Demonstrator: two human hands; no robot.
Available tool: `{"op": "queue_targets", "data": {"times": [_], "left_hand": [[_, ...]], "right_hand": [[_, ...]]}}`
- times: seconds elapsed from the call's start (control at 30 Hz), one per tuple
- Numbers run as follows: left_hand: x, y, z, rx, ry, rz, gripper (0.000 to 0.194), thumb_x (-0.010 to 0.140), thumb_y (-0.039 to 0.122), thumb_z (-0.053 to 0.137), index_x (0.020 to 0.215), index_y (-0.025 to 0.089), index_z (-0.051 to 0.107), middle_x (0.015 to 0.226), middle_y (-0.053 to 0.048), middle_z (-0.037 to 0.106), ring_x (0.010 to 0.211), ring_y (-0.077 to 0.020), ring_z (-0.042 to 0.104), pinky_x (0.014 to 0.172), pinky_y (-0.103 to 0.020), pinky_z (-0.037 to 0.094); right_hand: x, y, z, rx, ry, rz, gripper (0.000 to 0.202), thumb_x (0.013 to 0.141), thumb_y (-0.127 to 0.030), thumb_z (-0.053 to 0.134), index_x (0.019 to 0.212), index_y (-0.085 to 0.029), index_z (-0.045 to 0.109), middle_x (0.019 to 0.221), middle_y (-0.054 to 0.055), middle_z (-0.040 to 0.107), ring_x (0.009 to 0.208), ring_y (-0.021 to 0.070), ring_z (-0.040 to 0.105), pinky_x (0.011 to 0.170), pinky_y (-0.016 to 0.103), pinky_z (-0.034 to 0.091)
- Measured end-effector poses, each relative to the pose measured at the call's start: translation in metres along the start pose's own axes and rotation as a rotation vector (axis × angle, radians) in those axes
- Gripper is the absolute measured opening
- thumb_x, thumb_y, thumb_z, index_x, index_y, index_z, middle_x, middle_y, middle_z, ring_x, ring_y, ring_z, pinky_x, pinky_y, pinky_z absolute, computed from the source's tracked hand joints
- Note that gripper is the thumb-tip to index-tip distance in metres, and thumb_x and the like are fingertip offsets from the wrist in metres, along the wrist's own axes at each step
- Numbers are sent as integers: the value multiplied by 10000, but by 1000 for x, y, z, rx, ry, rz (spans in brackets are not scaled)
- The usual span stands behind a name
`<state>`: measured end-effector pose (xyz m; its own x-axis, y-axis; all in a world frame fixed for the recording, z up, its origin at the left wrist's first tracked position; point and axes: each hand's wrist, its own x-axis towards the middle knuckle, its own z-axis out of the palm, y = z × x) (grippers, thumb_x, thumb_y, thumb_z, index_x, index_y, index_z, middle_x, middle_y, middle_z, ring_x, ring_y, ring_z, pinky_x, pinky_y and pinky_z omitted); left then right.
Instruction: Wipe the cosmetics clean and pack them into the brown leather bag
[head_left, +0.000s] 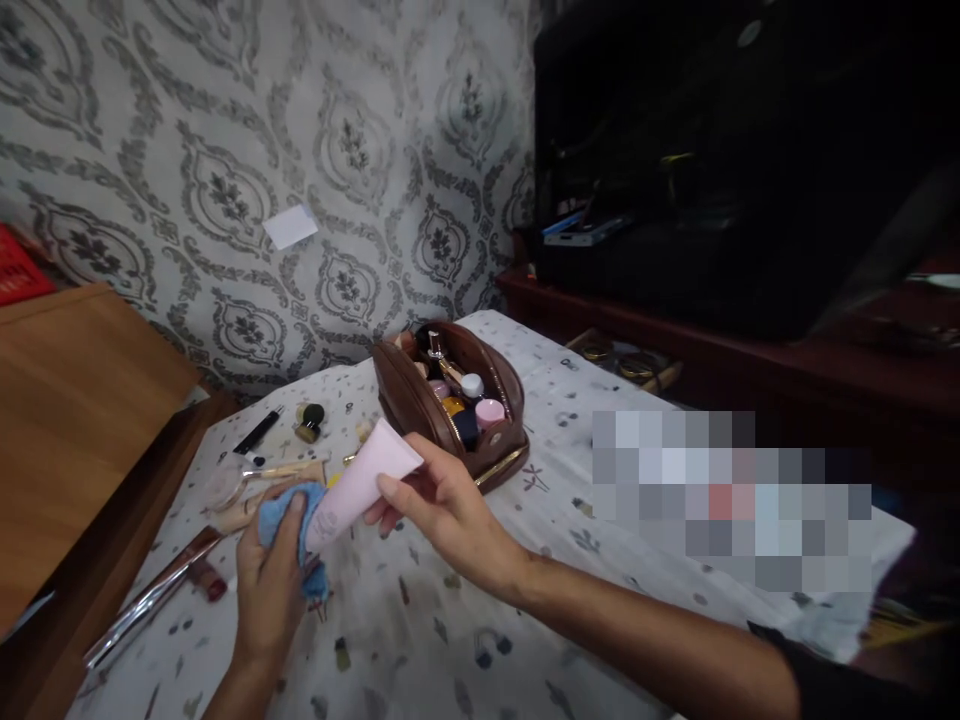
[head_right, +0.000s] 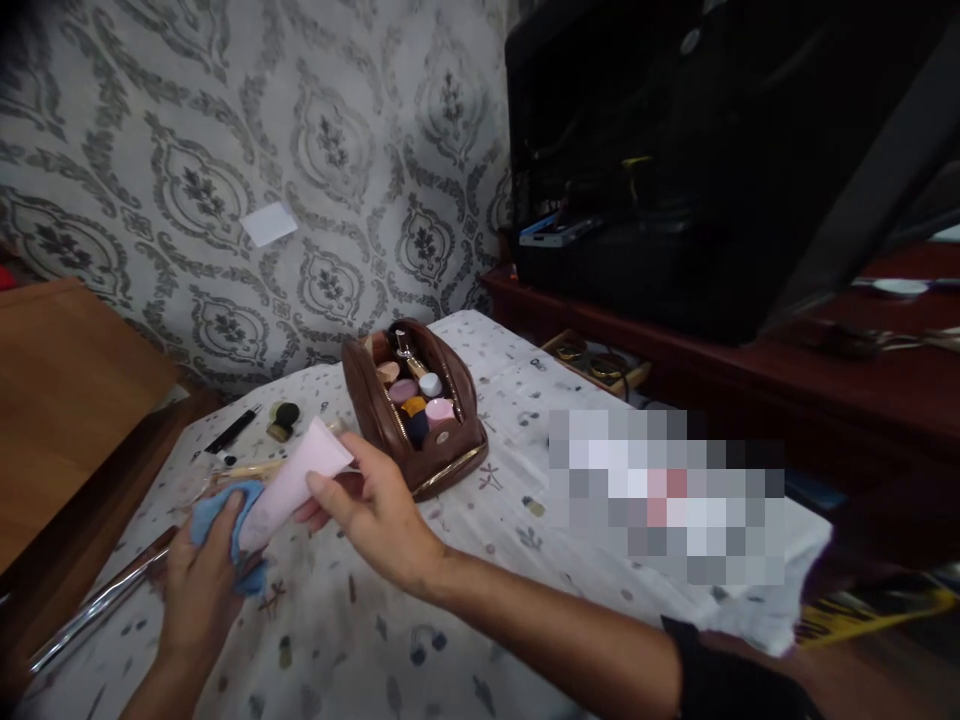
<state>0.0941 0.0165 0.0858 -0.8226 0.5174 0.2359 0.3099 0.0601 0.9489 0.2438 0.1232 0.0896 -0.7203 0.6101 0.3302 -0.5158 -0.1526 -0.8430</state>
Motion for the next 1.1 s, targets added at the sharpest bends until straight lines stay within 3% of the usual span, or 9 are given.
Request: {"op": "queue_targets", "data": {"times": [0.07, 0.17, 0.3, 0.43, 0.6, 0.8, 0.9, 1.1], "left_hand": [[1, 14, 9, -58, -8, -128, 442, 712, 575, 712, 971, 220, 670, 772, 12, 659, 571, -130, 582, 408, -180, 404], [3, 30, 24, -85, -29, -222, 506, 588, 543, 791, 943, 201, 675, 682, 41, 593, 478, -86, 467, 353, -152, 312], [9, 39, 39, -63, -137, -190, 500, 615, 550, 778, 937, 181, 677, 743, 11, 617, 555, -110, 532, 403, -161, 375], [17, 43, 50, 20, -265, 45, 427, 737, 542, 724, 959, 183, 667, 774, -6, 636, 637, -141, 574, 497, -197, 441], [17, 63, 68, 203, -406, 363, 302, 848, 497, 639, 915, 205, 677, 795, 0, 658, 705, -146, 600, 615, -218, 464], [11, 76, 96, 171, -555, 372, 274, 887, 482, 601, 979, 229, 654, 659, 43, 589, 541, -118, 533, 502, -219, 420], [16, 79, 107, 202, -553, 468, 229, 903, 438, 588, 971, 228, 650, 708, 36, 622, 572, -120, 560, 531, -221, 447], [43, 76, 113, 468, -540, 1005, 214, 925, 259, 554, 1116, 220, 641, 1021, -41, 706, 935, -197, 657, 826, -306, 514]], "right_hand": [[-4, -9, -7, 8, -12, 26, 388, 828, -519, 694, 945, -194, 517, 759, -13, 648, 700, 140, 662, 694, 293, 568], [-11, -21, -20, 4, -13, 45, 396, 814, -497, 722, 972, -192, 524, 778, -8, 664, 746, 149, 679, 744, 300, 576], [-23, -40, -39, -66, 8, 33, 354, 840, -451, 713, 994, -182, 541, 847, 20, 691, 778, 149, 679, 761, 297, 574], [-39, -61, -55, -140, 30, 35, 282, 915, -436, 624, 1003, -177, 554, 871, 42, 704, 774, 145, 674, 735, 281, 574], [-56, -88, -73, -293, 114, 14, 258, 956, -408, 571, 1057, -173, 608, 815, 34, 698, 730, 141, 677, 719, 264, 581], [-62, -111, -93, -465, 230, -75, 212, 948, -372, 596, 1005, -180, 665, 815, 34, 713, 728, 145, 695, 681, 226, 575], [-60, -117, -99, -542, 262, -135, 231, 944, -391, 595, 909, -177, 674, 750, 29, 699, 695, 147, 684, 639, 221, 568], [-49, -128, -110, -679, 346, -208, 333, 916, -489, 604, 822, -174, 656, 708, 28, 679, 621, 145, 647, 539, 221, 527]]}}
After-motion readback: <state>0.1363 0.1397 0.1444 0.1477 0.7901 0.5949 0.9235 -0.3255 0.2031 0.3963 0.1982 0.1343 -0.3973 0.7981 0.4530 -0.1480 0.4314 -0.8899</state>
